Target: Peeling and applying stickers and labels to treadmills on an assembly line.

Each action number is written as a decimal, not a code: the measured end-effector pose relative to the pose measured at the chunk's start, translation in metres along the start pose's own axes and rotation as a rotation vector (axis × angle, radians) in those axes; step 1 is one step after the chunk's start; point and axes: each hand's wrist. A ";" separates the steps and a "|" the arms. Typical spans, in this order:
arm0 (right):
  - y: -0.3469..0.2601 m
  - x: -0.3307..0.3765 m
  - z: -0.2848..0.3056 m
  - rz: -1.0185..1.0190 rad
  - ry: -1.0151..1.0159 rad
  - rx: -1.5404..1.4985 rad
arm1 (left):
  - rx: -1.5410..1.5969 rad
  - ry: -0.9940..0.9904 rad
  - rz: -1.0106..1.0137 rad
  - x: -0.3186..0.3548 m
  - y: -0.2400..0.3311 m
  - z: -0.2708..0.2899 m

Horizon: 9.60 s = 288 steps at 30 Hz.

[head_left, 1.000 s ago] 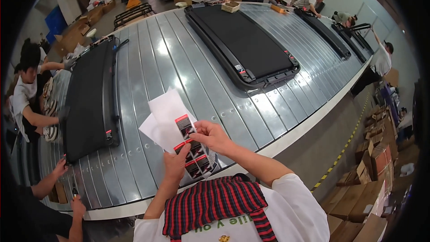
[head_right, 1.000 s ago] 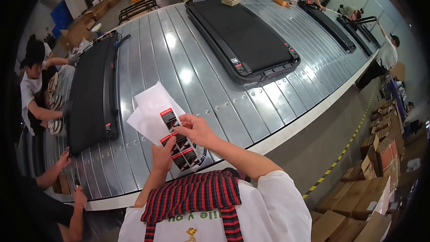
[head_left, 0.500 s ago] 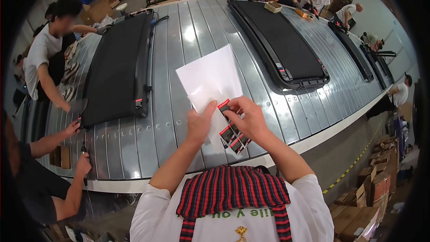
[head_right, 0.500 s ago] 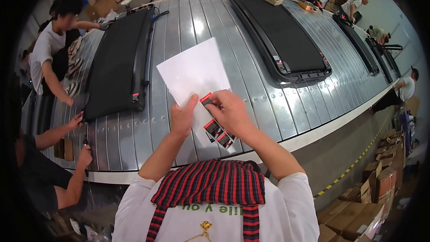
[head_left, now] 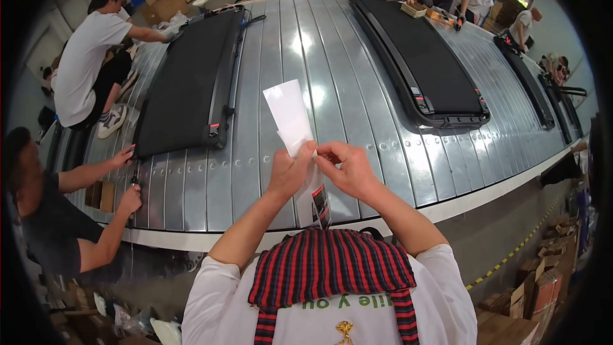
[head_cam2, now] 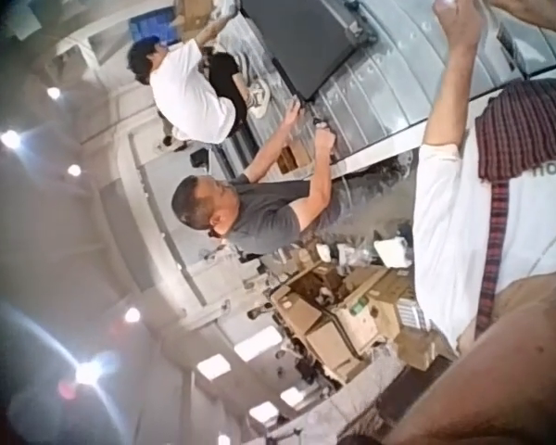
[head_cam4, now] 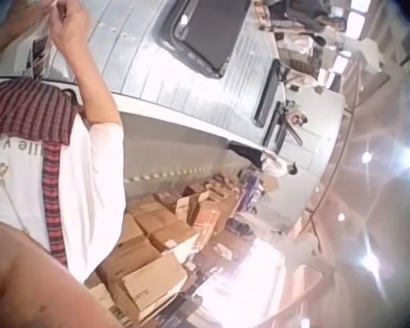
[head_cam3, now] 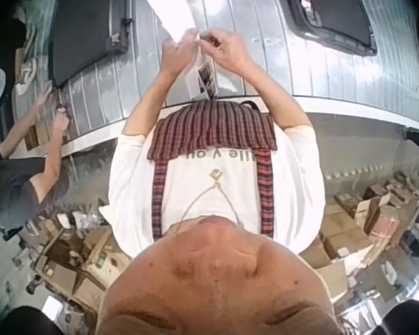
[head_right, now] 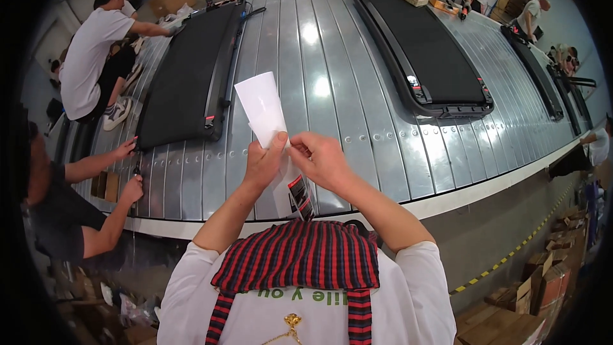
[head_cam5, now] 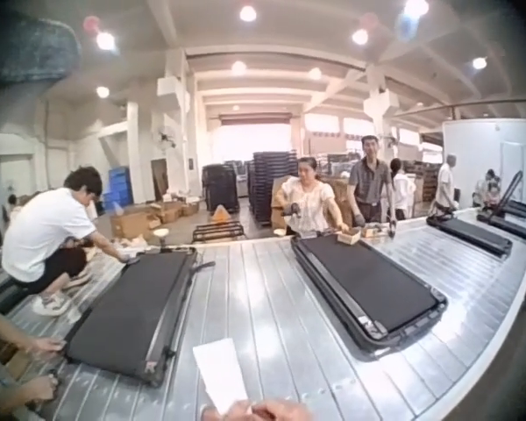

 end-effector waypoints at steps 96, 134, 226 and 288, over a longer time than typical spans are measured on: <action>0.034 0.022 0.036 -0.062 -0.171 -0.085 | -0.538 0.073 -0.131 0.094 0.002 0.035; -0.196 -0.012 -0.218 0.746 -0.259 0.229 | -0.428 -0.149 -0.022 0.181 0.033 0.328; 0.042 -0.260 -0.339 -0.862 -0.169 -0.410 | -1.116 -1.011 -0.229 -0.194 -0.076 0.385; -0.436 -0.125 -0.525 0.121 0.063 -0.001 | 0.713 -0.135 0.278 0.092 0.124 0.706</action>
Point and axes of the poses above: each hand's wrist, its own x-axis away from the middle knuckle, its own z-axis out of the back of the hand, y = z × x, and after that the axes turned 11 degrees about x, right-handed
